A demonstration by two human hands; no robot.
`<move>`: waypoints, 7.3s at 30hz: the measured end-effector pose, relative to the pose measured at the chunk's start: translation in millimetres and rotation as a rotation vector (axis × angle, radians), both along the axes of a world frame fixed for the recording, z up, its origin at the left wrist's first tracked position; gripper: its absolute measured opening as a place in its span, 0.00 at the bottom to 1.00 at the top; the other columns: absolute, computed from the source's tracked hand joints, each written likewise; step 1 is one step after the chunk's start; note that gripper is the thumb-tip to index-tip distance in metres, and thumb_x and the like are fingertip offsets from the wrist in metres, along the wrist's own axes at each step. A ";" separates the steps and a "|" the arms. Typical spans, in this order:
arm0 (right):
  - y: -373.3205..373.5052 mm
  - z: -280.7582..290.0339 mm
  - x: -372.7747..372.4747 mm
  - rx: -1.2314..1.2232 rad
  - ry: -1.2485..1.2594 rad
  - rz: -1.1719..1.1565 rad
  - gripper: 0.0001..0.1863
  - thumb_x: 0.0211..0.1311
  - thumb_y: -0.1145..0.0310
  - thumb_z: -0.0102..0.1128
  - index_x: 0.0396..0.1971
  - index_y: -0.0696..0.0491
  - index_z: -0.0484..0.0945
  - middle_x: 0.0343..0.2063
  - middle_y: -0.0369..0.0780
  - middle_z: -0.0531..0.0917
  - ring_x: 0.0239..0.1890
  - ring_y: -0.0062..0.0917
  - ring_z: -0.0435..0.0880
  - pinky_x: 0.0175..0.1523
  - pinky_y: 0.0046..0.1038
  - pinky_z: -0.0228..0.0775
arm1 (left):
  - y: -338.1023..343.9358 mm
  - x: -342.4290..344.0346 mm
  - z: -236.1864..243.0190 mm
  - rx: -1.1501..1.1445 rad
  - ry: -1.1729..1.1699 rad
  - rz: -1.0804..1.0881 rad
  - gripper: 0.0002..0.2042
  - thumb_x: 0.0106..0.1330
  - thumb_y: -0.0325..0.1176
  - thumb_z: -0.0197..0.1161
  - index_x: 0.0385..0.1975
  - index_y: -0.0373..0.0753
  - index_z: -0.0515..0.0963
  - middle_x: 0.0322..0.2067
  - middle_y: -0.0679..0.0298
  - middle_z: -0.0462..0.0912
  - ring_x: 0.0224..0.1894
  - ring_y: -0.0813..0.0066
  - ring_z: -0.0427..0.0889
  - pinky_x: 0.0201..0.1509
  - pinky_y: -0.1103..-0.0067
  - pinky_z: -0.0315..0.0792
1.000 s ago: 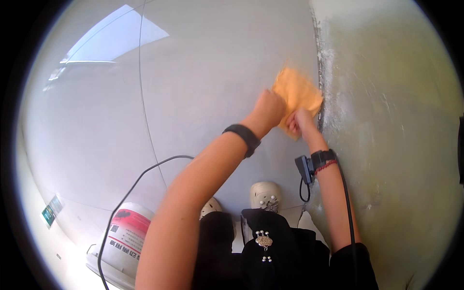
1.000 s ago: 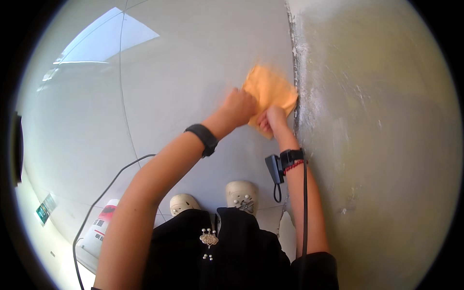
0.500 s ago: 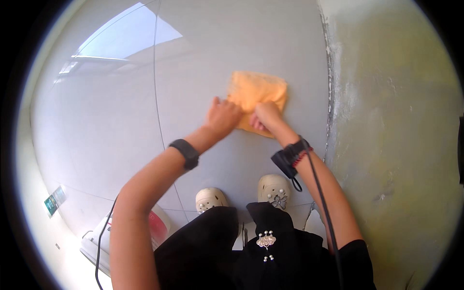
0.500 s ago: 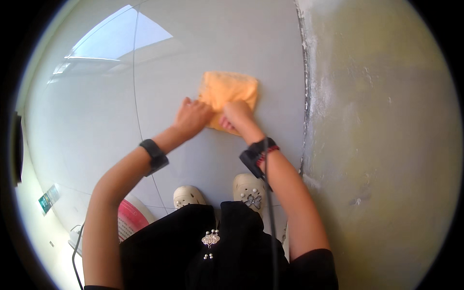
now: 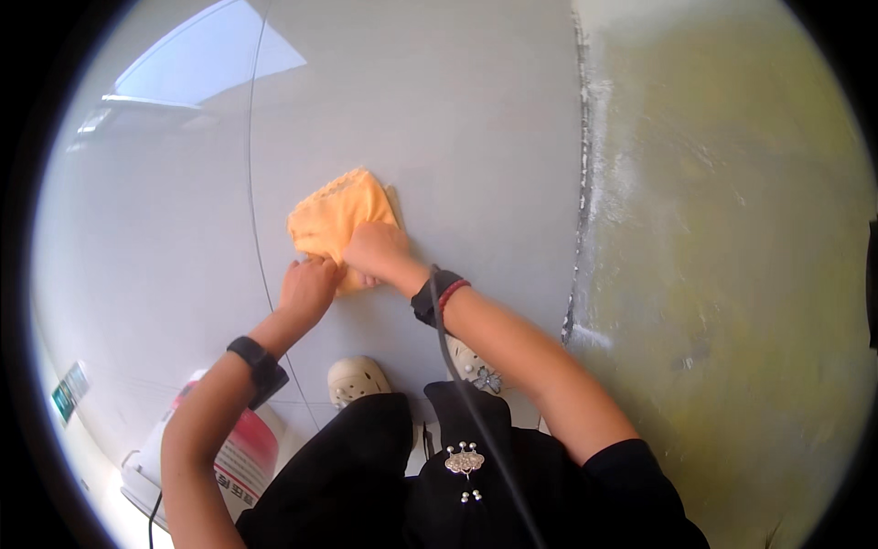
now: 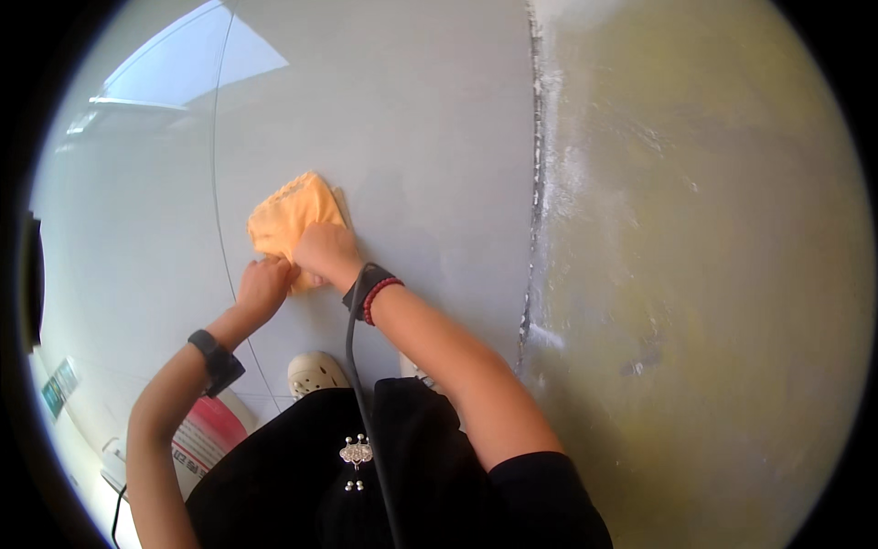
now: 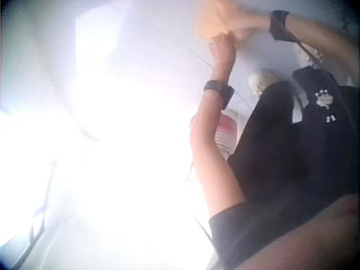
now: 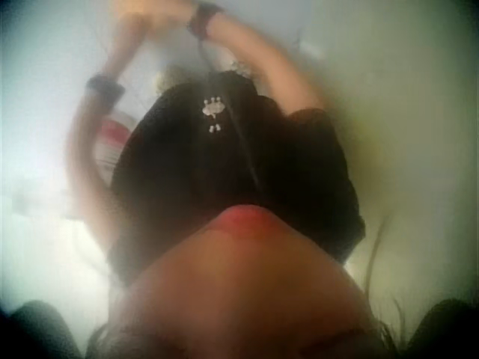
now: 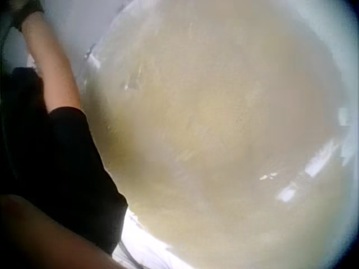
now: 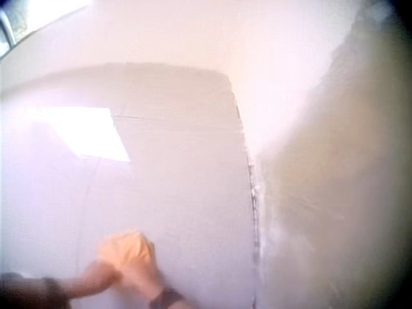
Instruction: The person cleans the floor by hand using a cloth and a bucket of water.
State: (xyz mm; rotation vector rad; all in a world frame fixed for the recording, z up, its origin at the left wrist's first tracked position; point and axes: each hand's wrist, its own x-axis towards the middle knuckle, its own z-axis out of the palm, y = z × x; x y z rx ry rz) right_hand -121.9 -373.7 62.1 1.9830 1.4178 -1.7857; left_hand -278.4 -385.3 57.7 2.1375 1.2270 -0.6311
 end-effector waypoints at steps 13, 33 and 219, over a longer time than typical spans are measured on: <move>11.7 8.4 4.0 -0.183 0.116 -0.124 0.15 0.45 0.71 0.42 0.10 0.56 0.78 0.10 0.40 0.78 0.11 0.23 0.76 0.21 0.22 0.68 | 34.5 27.0 3.0 0.054 -0.042 -0.221 0.08 0.50 0.36 0.56 0.13 0.42 0.76 0.18 0.61 0.78 0.24 0.62 0.76 0.32 0.71 0.67; -141.0 -20.1 189.4 -0.154 -0.057 -0.996 0.18 0.50 0.69 0.36 0.10 0.59 0.74 0.04 0.41 0.70 0.03 0.22 0.64 0.09 0.22 0.54 | -34.3 217.7 -0.3 0.001 -0.218 -0.473 0.08 0.54 0.35 0.56 0.30 0.43 0.79 0.32 0.65 0.79 0.41 0.70 0.75 0.40 0.75 0.67; -299.9 299.9 -44.4 -0.106 -0.321 0.602 0.18 0.42 0.54 0.57 0.15 0.56 0.81 0.16 0.46 0.79 0.23 0.37 0.80 0.33 0.35 0.71 | -325.9 -12.3 340.6 -0.499 -0.183 0.712 0.10 0.51 0.40 0.59 0.23 0.41 0.80 0.24 0.58 0.81 0.29 0.64 0.82 0.31 0.71 0.73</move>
